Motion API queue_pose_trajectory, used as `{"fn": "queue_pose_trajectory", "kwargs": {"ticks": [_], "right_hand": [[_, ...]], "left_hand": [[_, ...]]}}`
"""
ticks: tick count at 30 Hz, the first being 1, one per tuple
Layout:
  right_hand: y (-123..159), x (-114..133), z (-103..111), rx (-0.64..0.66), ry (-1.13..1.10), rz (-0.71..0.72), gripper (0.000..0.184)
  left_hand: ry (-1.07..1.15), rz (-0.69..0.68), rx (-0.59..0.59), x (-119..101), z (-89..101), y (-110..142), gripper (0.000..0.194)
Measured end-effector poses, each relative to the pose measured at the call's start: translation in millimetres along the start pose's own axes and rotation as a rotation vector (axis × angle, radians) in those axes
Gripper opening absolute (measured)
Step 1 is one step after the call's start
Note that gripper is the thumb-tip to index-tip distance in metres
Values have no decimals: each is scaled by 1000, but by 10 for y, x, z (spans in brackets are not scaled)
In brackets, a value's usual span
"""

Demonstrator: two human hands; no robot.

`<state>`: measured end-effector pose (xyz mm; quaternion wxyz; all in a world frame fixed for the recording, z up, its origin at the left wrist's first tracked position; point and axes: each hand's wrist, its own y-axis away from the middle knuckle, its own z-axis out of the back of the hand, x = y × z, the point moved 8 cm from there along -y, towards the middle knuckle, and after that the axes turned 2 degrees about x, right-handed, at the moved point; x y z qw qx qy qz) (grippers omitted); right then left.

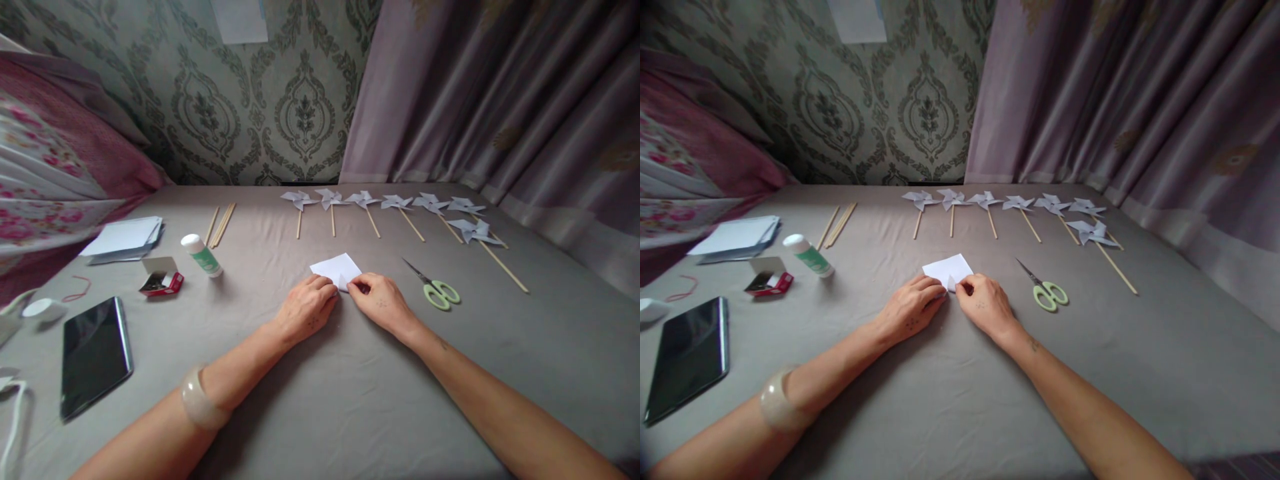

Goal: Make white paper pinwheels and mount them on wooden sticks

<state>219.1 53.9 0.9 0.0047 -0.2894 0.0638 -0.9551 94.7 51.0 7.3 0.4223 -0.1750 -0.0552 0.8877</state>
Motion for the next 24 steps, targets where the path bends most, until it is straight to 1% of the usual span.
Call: {"fn": "queue_pose_trajectory", "kwargs": {"ticks": [6,11,14,24], "right_hand": [[-91,-73,-35,83,-5,-111,19],[-120,-101,-43,102,-10,-147,17],[-119,-120,-44,106,-16,-177,16],[-133,-80,-42,84,59,-140,15]], "left_hand": [[29,-17,-17,-22,28,5,22],[37,-18,-22,-17,17,2,24],[14,-16,-5,-20,-4,-6,24],[20,-10,15,-25,-5,-12,26]]}}
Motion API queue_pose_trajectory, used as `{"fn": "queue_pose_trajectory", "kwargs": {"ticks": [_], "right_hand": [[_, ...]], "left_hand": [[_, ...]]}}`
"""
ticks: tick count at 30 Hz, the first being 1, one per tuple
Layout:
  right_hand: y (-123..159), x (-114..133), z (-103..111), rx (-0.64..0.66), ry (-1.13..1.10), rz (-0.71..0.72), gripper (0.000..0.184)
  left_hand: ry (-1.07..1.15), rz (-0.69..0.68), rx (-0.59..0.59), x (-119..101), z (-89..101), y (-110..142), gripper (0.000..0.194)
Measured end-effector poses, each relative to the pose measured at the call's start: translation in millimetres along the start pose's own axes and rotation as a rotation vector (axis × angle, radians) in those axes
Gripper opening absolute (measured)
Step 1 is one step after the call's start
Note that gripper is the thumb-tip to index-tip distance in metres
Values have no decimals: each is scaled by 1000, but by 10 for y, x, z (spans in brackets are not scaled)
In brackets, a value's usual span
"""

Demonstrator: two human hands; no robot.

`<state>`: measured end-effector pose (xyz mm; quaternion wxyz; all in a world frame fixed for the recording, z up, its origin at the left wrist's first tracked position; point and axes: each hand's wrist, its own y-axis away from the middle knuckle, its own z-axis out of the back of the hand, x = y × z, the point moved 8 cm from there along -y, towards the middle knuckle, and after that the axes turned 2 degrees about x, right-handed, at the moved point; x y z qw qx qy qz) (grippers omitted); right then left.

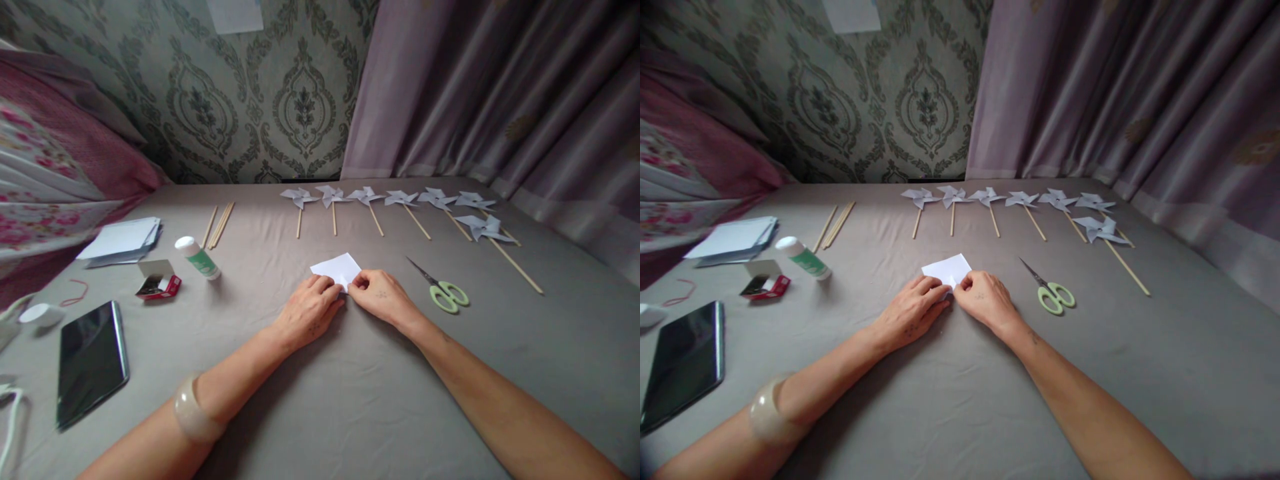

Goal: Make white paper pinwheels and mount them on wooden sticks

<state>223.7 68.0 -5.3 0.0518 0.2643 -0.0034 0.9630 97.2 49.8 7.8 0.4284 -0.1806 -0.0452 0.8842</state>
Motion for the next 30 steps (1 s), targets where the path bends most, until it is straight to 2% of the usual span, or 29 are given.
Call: {"fn": "queue_pose_trajectory", "kwargs": {"ticks": [13,19,21,26,30], "right_hand": [[30,44,26,-20,48,-4,14],[2,-5,42,-21,-14,3,15],[-10,-4,57,-43,-34,46,18],[18,132,63,-82,13,272,24],[45,134,43,-72,70,259,27]], "left_hand": [[-42,15,29,4,-24,-4,25],[-37,9,28,1,-27,-1,25],[-41,9,21,4,-30,1,25],[-58,10,21,7,-40,1,25],[-66,13,35,5,-46,-2,25]]}}
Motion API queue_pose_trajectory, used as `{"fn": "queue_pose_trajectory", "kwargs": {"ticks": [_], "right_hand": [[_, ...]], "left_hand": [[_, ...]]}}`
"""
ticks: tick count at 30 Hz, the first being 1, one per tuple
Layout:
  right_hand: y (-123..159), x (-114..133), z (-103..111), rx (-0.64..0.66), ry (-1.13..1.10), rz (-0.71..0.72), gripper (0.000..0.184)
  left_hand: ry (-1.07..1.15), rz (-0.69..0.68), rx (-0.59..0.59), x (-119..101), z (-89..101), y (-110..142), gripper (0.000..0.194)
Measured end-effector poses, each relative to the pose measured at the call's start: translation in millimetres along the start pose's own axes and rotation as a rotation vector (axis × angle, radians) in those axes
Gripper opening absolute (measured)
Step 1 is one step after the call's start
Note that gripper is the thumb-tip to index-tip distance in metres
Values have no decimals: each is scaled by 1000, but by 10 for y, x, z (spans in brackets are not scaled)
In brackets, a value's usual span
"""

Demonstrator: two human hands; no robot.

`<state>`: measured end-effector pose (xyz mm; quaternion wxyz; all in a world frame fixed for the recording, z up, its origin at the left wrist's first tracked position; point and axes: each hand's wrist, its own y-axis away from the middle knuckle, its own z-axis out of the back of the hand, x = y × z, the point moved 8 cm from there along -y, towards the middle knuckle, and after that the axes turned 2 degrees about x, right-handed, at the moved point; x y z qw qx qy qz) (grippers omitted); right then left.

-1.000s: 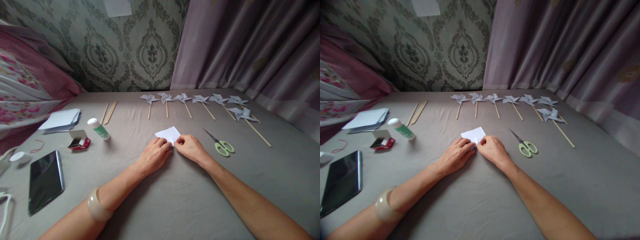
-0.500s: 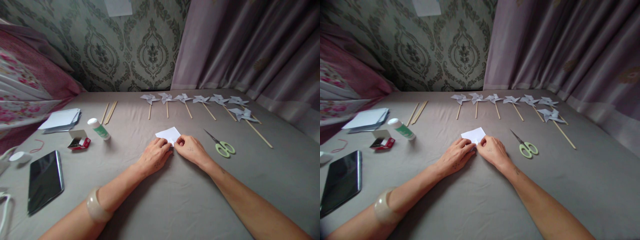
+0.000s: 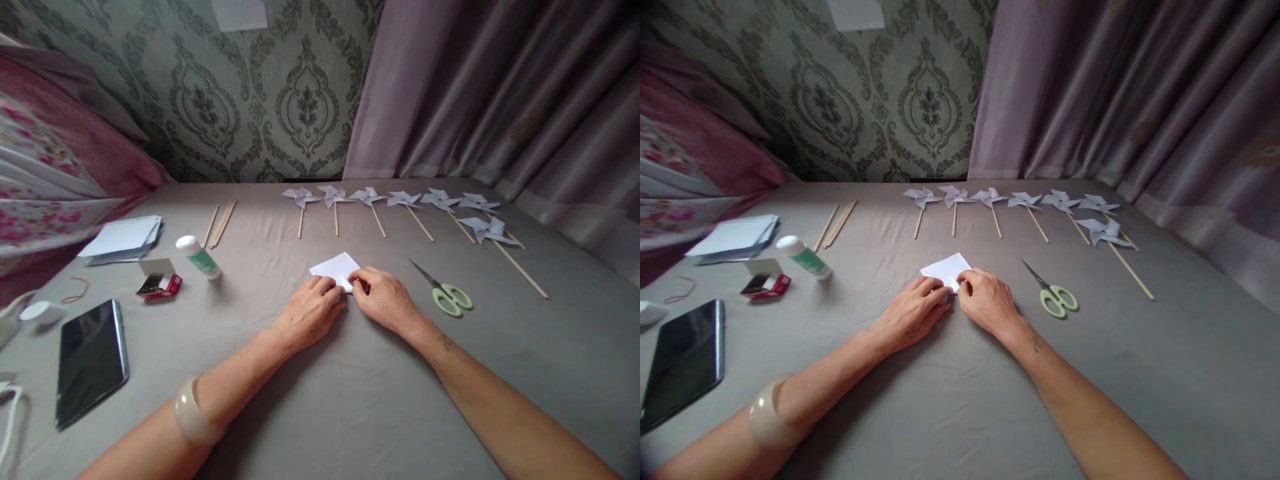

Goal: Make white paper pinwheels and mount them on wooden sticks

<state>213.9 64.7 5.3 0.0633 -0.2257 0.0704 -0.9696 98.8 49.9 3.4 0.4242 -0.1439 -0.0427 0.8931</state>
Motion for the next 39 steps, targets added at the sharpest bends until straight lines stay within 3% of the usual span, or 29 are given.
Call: {"fn": "queue_pose_trajectory", "kwargs": {"ticks": [16,23,33,39], "right_hand": [[2,101,-20,73,113,39,34],[15,158,-32,111,237,61,32],[14,331,-65,171,486,205,25],[-30,379,-44,174,474,191,26]], "left_hand": [[7,-7,-13,-10,12,10,25],[2,-8,-14,-13,11,4,25],[-4,9,6,-20,23,-6,23],[5,7,-10,-26,39,-11,22]]}}
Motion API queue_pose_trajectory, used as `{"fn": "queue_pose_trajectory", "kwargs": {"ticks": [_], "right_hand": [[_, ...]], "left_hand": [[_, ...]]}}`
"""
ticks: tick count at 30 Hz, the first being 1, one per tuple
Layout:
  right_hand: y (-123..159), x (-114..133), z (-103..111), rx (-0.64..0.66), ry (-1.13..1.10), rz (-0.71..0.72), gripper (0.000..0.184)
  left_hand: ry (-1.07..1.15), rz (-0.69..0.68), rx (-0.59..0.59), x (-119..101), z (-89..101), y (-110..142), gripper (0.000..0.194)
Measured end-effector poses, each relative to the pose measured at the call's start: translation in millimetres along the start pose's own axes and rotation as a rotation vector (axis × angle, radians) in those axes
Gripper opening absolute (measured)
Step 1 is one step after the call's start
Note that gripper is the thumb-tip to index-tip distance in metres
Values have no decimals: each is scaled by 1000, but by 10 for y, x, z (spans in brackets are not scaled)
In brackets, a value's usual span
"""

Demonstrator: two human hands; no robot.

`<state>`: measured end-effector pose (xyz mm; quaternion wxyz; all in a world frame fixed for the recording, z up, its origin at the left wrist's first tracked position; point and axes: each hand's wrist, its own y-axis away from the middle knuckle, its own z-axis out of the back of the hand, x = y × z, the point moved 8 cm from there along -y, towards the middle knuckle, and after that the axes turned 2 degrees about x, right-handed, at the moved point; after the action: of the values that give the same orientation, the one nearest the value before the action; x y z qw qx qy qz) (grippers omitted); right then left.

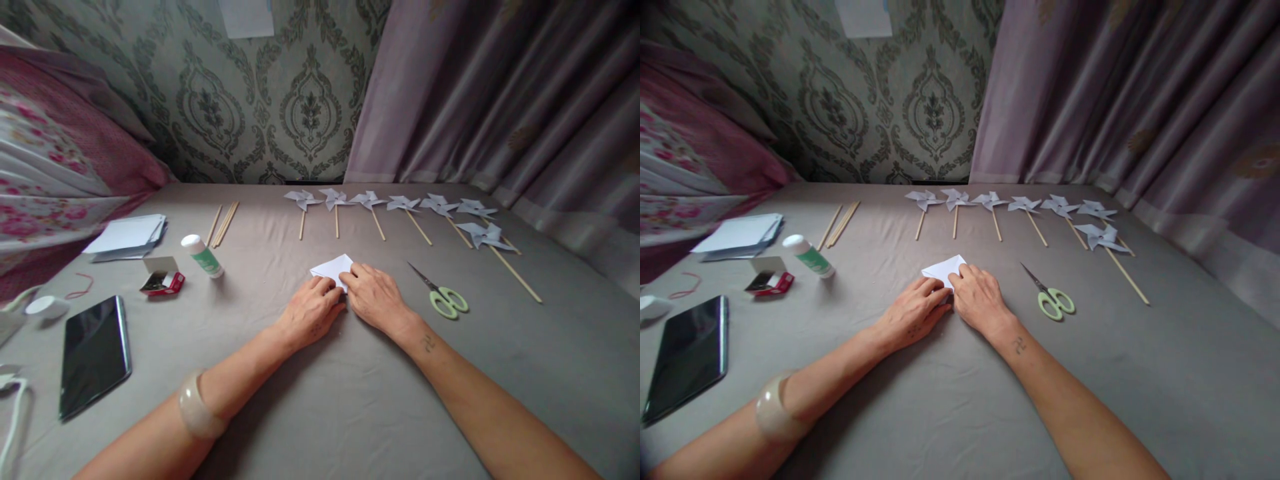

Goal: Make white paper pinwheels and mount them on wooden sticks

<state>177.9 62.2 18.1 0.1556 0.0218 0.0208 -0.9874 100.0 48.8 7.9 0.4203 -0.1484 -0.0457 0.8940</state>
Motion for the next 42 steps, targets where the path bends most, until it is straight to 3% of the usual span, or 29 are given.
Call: {"fn": "queue_pose_trajectory", "kwargs": {"ticks": [7,15,24,30,33,37,42], "right_hand": [[-4,-231,-65,-17,-339,-123,35],[52,-680,-87,-270,-640,-262,34],[173,-1001,-292,-203,-702,-433,30],[174,-960,-270,-191,-708,-414,27],[180,-838,-181,-189,-713,-318,28],[185,-481,-96,-109,-701,-9,28],[180,-366,-145,-82,-674,-25,14]], "left_hand": [[14,-16,-22,4,18,8,23],[-1,-29,-51,17,23,23,24],[-43,21,-87,-6,107,46,30],[-64,-30,26,-103,33,50,26],[-53,-21,13,-76,19,50,23],[-55,-18,1,-49,2,53,24],[-23,5,-84,-8,55,57,23]]}}
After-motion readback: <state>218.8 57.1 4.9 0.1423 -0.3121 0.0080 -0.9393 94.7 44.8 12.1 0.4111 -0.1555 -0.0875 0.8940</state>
